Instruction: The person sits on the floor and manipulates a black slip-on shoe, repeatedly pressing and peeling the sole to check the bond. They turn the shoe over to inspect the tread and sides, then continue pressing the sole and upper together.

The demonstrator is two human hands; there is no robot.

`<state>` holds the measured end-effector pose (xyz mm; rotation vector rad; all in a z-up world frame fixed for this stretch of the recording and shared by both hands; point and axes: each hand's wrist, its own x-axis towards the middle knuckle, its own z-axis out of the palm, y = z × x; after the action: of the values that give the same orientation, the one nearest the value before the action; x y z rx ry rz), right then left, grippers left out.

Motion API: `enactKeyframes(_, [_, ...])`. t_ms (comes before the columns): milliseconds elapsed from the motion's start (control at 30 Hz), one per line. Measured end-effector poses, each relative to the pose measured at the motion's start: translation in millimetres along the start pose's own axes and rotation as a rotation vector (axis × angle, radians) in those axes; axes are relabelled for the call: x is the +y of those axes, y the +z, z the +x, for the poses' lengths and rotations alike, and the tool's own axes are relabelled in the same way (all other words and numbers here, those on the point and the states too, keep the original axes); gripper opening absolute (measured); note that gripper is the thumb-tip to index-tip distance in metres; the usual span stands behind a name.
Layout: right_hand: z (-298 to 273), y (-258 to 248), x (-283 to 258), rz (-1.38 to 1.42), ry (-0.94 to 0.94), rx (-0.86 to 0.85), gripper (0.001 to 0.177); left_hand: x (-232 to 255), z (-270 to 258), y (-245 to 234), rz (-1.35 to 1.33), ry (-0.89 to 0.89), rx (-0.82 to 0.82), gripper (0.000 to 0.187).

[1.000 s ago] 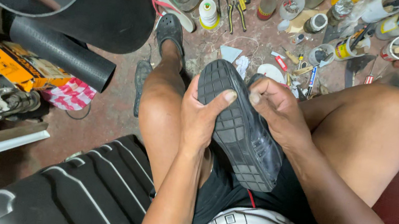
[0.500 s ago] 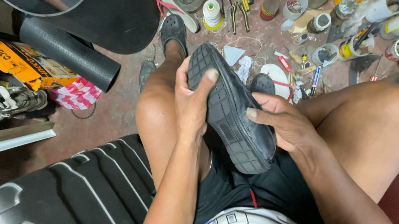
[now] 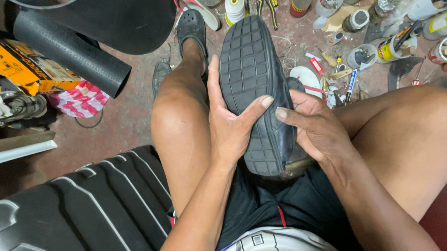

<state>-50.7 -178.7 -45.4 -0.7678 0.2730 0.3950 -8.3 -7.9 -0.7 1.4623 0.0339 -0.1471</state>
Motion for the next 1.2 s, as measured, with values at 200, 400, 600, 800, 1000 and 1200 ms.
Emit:
enactKeyframes(200, [3.2, -0.7, 7.4, 0.09, -0.022, -0.05, 0.041, 6.7, 1.3, 0.5, 0.13, 0.088, 0.017, 0.109])
enactKeyframes(400, [-4.0, 11.3, 16.0, 0.342, -0.088, -0.102, 0.072, 5.8, 2.5, -1.9, -0.224, -0.006, -0.09, 0.108])
enactKeyframes(600, [-1.7, 1.9, 16.4, 0.276, -0.038, -0.128, 0.075, 1.7, 7.3, -7.0, -0.449, -0.046, -0.141, 0.102])
enactKeyframes(800, [-4.7, -0.5, 25.3, 0.226, -0.04, -0.157, 0.072, -6.3, 15.1, -5.9, -0.362, -0.02, -0.111, 0.087])
enactKeyframes(1000, [-7.0, -0.9, 32.0, 0.052, -0.079, -0.108, 0.056, -0.9, 6.7, -7.8, -0.086, 0.053, -0.016, 0.083])
enactKeyframes(1200, [-0.7, -1.6, 30.3, 0.158, -0.025, -0.101, 0.067, -5.2, 10.7, -8.4, -0.152, 0.022, -0.048, 0.088])
